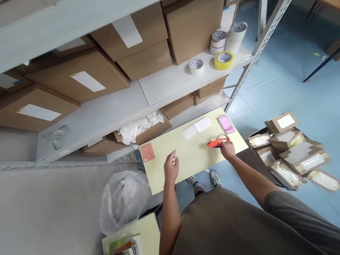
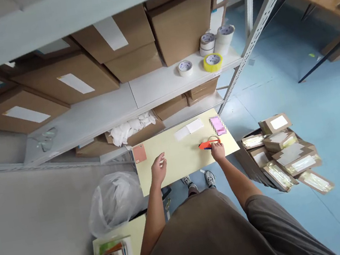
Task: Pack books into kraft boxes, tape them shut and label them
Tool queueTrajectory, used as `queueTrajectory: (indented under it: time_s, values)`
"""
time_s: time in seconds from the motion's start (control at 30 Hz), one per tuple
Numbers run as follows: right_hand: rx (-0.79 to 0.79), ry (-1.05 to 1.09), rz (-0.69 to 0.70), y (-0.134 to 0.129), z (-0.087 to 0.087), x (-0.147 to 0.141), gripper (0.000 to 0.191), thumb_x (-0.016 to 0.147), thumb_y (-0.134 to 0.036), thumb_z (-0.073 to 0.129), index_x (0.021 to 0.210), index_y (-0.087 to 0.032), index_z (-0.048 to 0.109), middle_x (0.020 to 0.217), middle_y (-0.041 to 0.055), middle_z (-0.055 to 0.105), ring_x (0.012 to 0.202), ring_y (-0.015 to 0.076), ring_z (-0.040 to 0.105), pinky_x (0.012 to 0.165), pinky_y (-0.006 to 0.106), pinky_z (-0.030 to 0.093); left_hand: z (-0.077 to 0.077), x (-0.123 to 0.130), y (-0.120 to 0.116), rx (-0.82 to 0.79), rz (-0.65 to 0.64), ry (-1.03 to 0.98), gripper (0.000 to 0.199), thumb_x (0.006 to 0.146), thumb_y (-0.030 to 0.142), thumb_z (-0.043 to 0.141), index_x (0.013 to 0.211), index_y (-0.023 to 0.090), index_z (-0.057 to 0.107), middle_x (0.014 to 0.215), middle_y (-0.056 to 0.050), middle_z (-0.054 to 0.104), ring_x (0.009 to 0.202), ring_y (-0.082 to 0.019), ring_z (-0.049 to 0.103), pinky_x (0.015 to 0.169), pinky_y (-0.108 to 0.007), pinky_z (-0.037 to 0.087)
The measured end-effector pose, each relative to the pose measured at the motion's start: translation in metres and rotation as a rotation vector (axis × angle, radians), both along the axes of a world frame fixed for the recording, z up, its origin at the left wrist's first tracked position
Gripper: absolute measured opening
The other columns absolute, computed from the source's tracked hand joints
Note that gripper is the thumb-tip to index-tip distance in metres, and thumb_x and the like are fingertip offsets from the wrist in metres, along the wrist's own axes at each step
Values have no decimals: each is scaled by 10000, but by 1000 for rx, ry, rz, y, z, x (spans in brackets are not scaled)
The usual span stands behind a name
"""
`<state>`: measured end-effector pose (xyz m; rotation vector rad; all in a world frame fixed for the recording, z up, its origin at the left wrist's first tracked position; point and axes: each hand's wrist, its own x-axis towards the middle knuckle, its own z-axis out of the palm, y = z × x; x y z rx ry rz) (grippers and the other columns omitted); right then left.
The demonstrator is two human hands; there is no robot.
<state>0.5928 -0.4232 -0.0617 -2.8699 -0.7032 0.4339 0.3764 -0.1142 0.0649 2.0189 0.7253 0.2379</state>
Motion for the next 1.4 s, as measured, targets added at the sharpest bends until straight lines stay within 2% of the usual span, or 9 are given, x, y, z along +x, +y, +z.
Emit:
queueTrajectory:
  time_s: [0.23,0.37,0.5,0.6,0.73,0.9,1.07,1.23,1.4]
  values:
    - [-92,154,-8,-14,-21,6,464,940,-51,449,1350,-57,667,1272,252,728,1249,342,605,1036,431,350,-5,-46,-51,-4,39,116,446,1010,275,569,1446,264,660,1426,-112,687,1189,-232,706,949,-372,622]
    - [-173,201,-71,1,-4,8,490,876,-93,569,1352,-55,677,1291,270,714,1300,391,593,1085,497,363,-2,-68,-60,-3,88,129,447,1017,301,563,1454,273,655,1450,-109,672,1237,-240,686,940,-362,619]
    - [31,147,-54,33,18,-14,609,872,-147,563,1476,-76,611,1377,267,685,1323,411,580,1093,548,426,1,-88,-53,-23,185,102,439,1026,313,551,1449,273,661,1482,-111,656,1273,-249,672,970,-368,609]
    - [279,107,184,78,30,-51,651,895,-204,540,1540,-116,570,1450,220,664,1362,381,558,1146,536,457,1,-109,-39,-36,283,39,439,1014,308,572,1439,259,671,1488,-118,654,1285,-258,667,986,-377,609]
    - [479,128,546,168,44,-123,617,952,-242,503,1558,-143,560,1538,177,616,1449,339,516,1209,530,465,-7,-158,-9,-108,418,-21,461,1005,326,595,1453,247,663,1521,-125,635,1342,-277,641,1037,-407,601]
    - [502,216,807,285,55,-222,610,993,-238,468,1593,-147,531,1621,162,548,1524,305,472,1253,510,448,-33,-246,34,-245,592,-67,582,987,419,658,1540,250,591,1652,-139,512,1494,-333,525,1114,-460,572]
    - [429,322,995,375,54,-314,620,986,-225,519,1603,-168,528,1668,144,499,1558,299,438,1289,505,396,-65,-336,80,-300,840,-92,683,975,452,698,1600,258,504,1713,-165,417,1522,-340,496,1104,-476,570]
    - [370,431,1067,436,31,-369,617,985,-235,531,1599,-178,532,1677,131,491,1569,286,429,1295,492,381,-89,-396,126,-320,1004,-77,692,988,469,698,1607,243,489,1671,-186,472,1480,-324,543,1075,-448,575]
    - [254,431,971,481,-25,-377,598,972,-230,527,1566,-168,565,1636,134,541,1545,293,464,1303,495,365,-129,-408,166,-386,1023,-82,673,979,422,707,1602,266,507,1638,-167,525,1421,-310,602,1043,-423,593]
